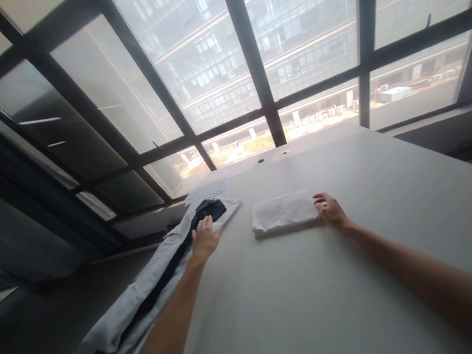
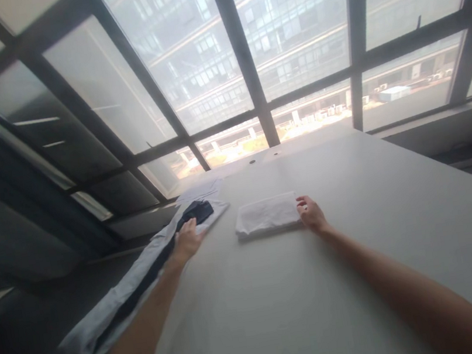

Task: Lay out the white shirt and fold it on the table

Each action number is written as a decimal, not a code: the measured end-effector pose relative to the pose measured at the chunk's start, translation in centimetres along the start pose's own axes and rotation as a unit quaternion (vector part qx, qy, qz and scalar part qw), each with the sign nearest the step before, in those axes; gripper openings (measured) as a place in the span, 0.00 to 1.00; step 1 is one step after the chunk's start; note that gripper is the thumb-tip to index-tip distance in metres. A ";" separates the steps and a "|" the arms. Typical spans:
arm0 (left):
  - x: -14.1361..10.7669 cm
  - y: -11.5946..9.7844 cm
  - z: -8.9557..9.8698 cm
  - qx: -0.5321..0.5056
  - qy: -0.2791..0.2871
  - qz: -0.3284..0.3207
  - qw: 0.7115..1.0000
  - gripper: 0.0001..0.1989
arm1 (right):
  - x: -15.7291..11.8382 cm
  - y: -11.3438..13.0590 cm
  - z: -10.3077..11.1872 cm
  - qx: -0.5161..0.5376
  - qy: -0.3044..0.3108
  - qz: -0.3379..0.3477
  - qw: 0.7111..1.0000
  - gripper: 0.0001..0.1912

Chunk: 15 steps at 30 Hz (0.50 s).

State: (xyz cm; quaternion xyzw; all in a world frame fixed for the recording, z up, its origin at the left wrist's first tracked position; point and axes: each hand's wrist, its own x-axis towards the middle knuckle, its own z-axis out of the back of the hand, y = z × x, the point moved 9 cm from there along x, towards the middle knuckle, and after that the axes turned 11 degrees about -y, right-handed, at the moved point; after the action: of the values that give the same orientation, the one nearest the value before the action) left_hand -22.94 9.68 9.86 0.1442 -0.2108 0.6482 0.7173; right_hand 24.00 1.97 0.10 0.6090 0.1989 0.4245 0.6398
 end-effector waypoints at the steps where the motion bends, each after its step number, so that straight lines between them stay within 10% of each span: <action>1: -0.5 -4.2 -0.3 -0.024 0.005 -0.063 0.998 0.29 | 0.0 0.0 0.1 0.004 -0.001 -0.001 1.000 0.21; 5: -3.3 -17.6 -1.6 -0.127 0.004 -0.233 0.964 0.30 | -0.2 -0.1 0.3 0.032 0.008 -0.024 0.999 0.22; 8: -5.1 -23.1 -4.4 -0.157 0.057 -0.311 0.936 0.31 | 0.0 -0.5 0.6 0.055 0.007 -0.053 0.997 0.22; 15: 0.8 -21.0 -4.7 -0.334 0.189 -0.200 0.902 0.29 | 0.4 -0.7 0.7 0.102 0.004 -0.071 0.992 0.21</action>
State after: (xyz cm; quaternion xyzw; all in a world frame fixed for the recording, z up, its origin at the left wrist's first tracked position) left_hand -1.53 10.13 7.59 -0.1902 -0.2418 0.3981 0.8642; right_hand 24.99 1.99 -0.38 0.6536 0.2862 0.3581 0.6022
